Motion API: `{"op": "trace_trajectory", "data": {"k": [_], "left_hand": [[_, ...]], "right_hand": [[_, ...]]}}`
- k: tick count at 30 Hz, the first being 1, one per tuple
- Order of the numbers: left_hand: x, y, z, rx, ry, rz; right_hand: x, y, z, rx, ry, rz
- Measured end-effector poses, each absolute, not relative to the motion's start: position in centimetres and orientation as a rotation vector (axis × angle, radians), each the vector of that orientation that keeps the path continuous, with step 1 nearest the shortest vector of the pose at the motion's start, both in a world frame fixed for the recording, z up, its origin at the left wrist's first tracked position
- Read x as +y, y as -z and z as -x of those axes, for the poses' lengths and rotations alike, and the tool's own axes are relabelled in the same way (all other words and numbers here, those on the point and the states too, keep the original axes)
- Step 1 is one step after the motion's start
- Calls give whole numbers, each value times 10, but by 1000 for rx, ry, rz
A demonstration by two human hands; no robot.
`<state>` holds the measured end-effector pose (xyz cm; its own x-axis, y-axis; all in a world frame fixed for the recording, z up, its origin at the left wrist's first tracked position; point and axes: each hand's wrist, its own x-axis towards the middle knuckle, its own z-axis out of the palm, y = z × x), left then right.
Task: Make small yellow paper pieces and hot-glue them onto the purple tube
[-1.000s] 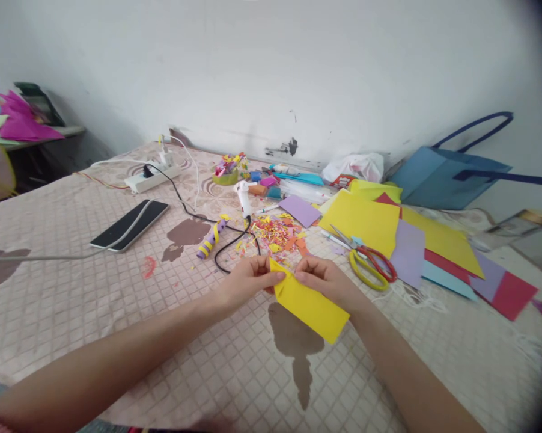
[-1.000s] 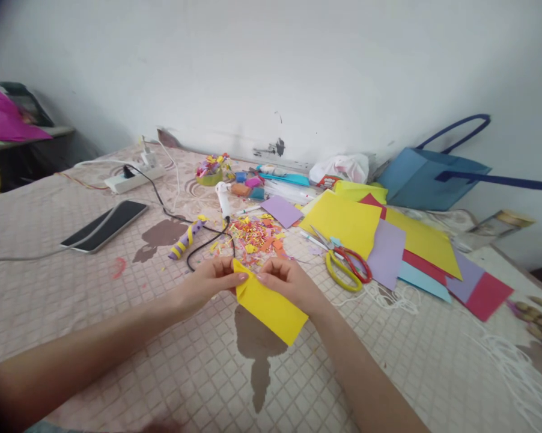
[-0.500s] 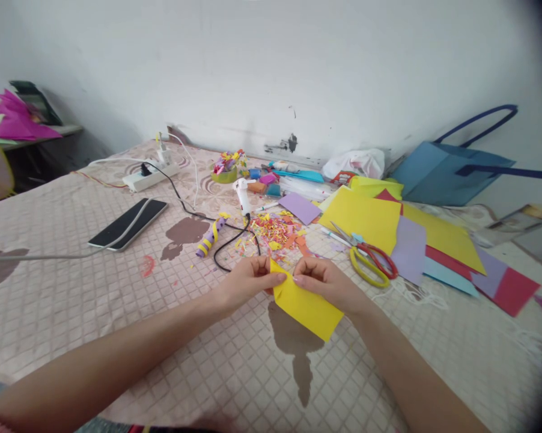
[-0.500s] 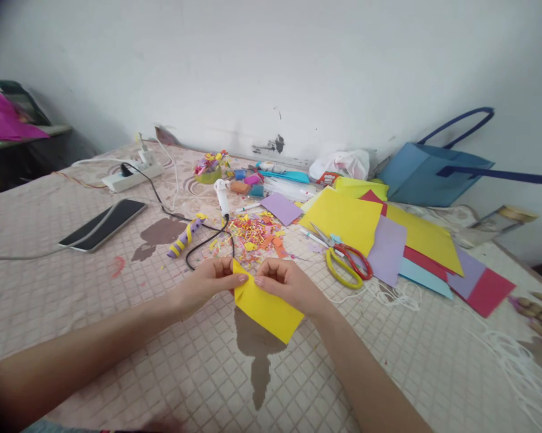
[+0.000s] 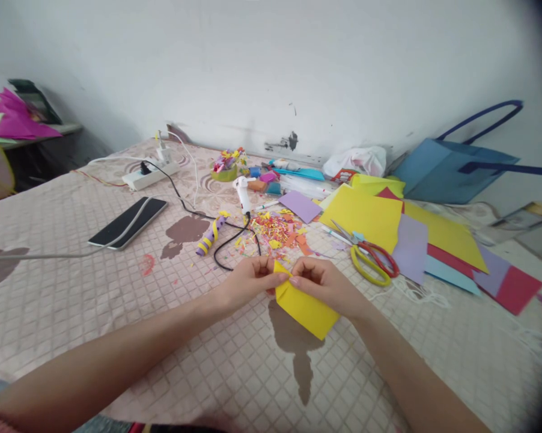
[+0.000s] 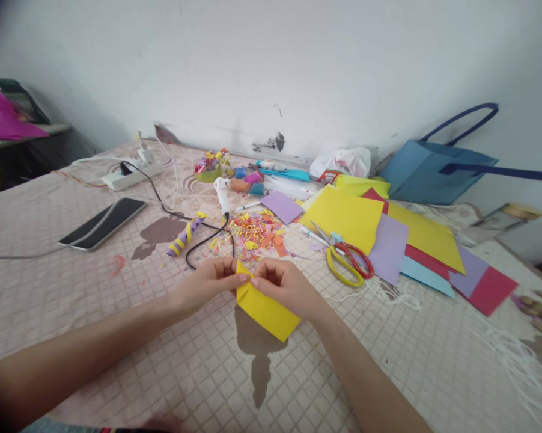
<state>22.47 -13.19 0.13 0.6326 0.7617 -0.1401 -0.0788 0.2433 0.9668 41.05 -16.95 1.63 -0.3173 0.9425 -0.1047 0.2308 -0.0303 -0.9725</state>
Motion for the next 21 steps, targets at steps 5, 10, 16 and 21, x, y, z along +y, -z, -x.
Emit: {"op": "trace_trajectory", "data": {"k": [5, 10, 16, 21], "left_hand": [[-132, -7, -224, 731, -711, -1184], [-132, -8, -224, 716, -735, -1175], [-131, -4, -224, 732, -767, -1136], [-132, -5, -224, 731, -781, -1091]], "right_hand": [[-169, -14, -412, -1600, -1345, 1257], [-168, -13, -411, -1612, -1326, 1253], [-168, -12, -410, -1603, -1319, 1249], [-168, -12, -410, -1593, -1334, 1233]]}}
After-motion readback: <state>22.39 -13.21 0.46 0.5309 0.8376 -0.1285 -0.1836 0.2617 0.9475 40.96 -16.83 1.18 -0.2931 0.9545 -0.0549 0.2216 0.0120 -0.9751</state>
